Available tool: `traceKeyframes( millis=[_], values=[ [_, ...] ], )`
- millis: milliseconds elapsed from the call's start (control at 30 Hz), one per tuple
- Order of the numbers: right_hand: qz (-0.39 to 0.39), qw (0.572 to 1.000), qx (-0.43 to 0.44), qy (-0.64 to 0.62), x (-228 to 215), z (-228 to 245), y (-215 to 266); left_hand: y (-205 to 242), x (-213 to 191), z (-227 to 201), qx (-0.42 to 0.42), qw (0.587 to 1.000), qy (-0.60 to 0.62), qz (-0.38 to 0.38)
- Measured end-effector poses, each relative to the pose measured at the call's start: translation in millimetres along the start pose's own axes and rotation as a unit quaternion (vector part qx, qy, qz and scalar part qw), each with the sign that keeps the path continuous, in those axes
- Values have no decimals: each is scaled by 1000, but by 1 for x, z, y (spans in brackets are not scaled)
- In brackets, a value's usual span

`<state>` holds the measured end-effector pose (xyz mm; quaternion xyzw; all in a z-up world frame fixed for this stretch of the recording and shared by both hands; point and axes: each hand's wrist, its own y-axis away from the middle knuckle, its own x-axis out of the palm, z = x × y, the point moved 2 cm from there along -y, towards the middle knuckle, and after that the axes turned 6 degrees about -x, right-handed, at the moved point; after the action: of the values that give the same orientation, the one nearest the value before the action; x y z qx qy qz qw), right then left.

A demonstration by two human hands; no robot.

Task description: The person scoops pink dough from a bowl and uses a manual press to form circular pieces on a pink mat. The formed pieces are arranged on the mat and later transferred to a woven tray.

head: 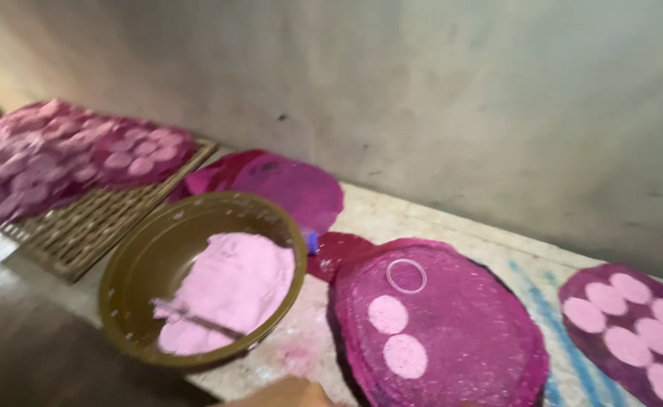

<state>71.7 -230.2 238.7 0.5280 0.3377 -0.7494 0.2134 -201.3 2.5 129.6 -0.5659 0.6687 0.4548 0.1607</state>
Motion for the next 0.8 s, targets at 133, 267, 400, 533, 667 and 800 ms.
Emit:
traceKeyframes(
  millis=[133,267,400,533,667,800],
  values=[
    [-19,977,-51,206,-40,-22,-25,75,-46,34,-52,938,342,-37],
    [-23,940,-103,325,-63,-44,-102,127,-68,43,90,801,591,-10],
    [-59,913,-148,376,-87,-84,-203,98,-53,35,140,703,697,-18],
    [-280,876,-8,392,-73,-95,-280,114,-40,96,60,682,697,-211],
    [-193,970,142,-39,11,-121,-362,166,-55,192,-63,675,519,-520],
    [175,931,284,-150,143,-126,-426,183,-68,246,-107,675,302,-665]
  ],
)
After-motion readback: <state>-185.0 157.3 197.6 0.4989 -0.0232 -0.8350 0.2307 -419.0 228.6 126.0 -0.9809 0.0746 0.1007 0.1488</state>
